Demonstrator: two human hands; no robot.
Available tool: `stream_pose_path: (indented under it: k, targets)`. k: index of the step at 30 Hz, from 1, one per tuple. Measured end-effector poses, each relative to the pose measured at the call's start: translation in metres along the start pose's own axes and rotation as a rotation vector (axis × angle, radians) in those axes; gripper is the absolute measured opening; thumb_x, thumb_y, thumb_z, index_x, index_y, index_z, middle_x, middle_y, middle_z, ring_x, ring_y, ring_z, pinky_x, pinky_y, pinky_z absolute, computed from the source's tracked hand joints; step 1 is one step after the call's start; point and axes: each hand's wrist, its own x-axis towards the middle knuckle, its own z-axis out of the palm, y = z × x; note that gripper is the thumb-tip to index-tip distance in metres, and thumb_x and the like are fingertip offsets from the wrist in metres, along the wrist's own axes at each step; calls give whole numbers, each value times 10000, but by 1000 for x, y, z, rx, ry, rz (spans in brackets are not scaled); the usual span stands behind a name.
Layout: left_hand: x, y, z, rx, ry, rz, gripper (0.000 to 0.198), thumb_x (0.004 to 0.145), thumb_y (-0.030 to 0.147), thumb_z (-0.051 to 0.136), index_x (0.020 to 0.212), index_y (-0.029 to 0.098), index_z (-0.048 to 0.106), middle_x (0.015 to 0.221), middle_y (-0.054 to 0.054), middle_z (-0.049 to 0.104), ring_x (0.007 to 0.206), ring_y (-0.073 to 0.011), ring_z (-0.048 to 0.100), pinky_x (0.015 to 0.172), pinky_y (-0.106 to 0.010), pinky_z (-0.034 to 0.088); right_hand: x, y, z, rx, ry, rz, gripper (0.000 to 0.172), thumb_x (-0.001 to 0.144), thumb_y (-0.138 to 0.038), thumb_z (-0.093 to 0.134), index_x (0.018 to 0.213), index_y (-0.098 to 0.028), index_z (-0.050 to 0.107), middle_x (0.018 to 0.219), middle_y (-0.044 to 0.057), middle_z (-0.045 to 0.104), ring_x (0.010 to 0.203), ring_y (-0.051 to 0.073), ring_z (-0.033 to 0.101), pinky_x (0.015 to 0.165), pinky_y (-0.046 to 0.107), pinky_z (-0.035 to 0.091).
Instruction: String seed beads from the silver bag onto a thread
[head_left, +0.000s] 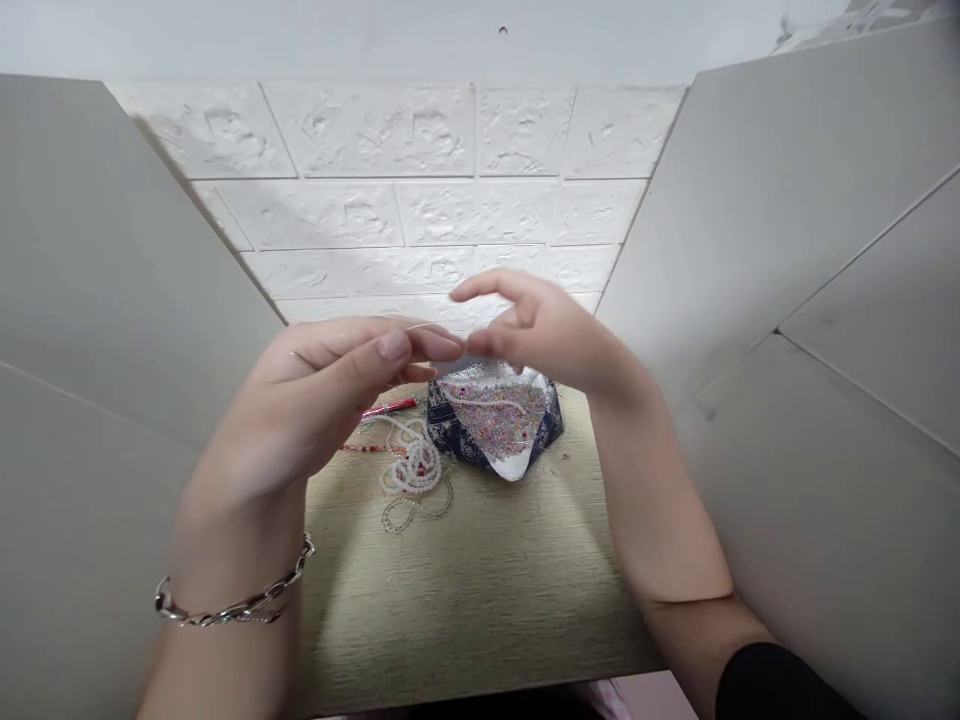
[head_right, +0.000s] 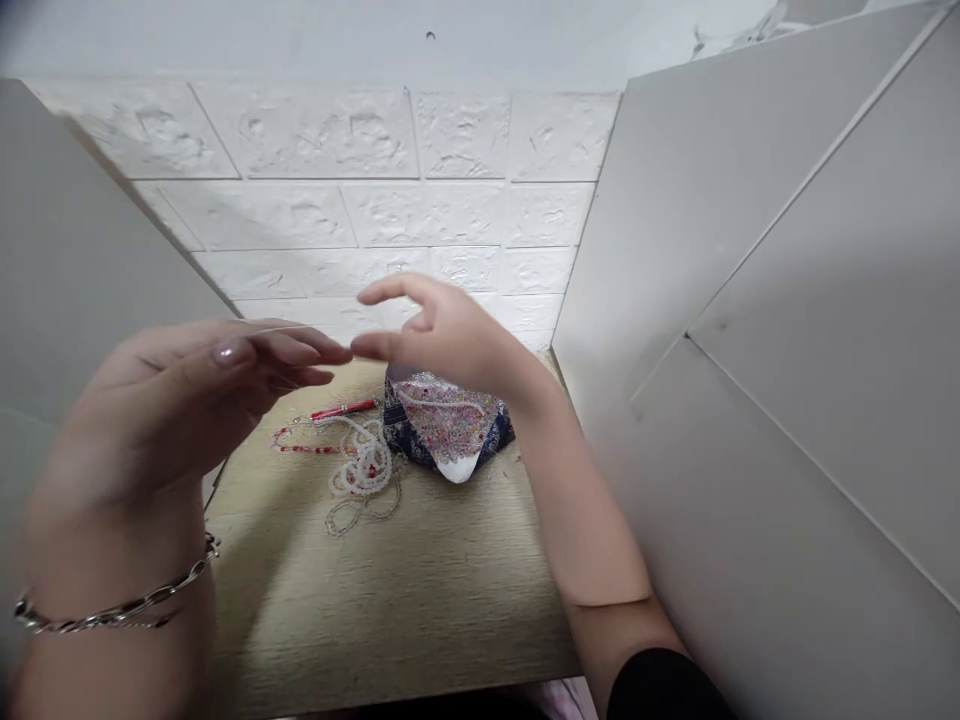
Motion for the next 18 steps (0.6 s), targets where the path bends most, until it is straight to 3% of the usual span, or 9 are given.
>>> stream_pose_path:
  k: [4, 7, 10, 14, 16, 18]
  targets:
    - [7, -9, 11, -127, 110, 37, 191, 772, 283, 526, 686, 255, 694, 901, 24, 671, 891, -134, 600, 724, -236, 514, 13, 10, 24, -6, -359, 11, 453, 635, -421, 672, 1023, -224, 546, 865, -24, 575, 765, 96, 521, 657, 207, 415]
    - [9, -13, 14, -123, 121, -2, 171, 763, 302, 546, 695, 261, 697, 914, 27, 672, 829, -117, 602, 667, -212, 518, 19, 17, 38, 40, -454, 65, 307, 715, -461, 583, 856, -189, 603, 913, -6, 601, 861, 118, 527, 729, 221, 425]
    - [10, -15, 12, -17, 102, -61, 145, 740, 315, 581, 718, 237, 701, 905, -6, 673, 846, -160, 606, 654, -243, 527, 19, 18, 38, 39, -440, 83, 268, 803, -409, 477, 727, -183, 598, 739, -17, 579, 614, 65, 467, 540, 199, 400]
    - [11, -14, 6, 61, 27, -44, 165, 748, 320, 574, 768, 224, 706, 986, -18, 661, 1007, -201, 564, 856, -286, 477, 15, 14, 26, 212, -341, 120, 221, 813, -342, 474, 689, -160, 484, 584, -45, 442, 447, 26, 344, 403, 171, 305]
    - [8, -9, 3, 114, -39, -72, 214, 736, 318, 589, 918, 259, 684, 1110, 3, 619, 1121, -220, 497, 924, -289, 433, 13, 13, 17, 324, -292, 128, 277, 814, -358, 473, 626, -164, 411, 497, -73, 332, 390, 15, 254, 380, 165, 268]
    - [3, -2, 1, 232, -138, -154, 415, 702, 328, 623, 1115, 311, 583, 1254, 34, 522, 1217, -245, 399, 957, -312, 405, 12, 12, 7, 438, -224, 121, 321, 823, -377, 452, 592, -178, 351, 448, -97, 221, 358, 14, 162, 378, 165, 263]
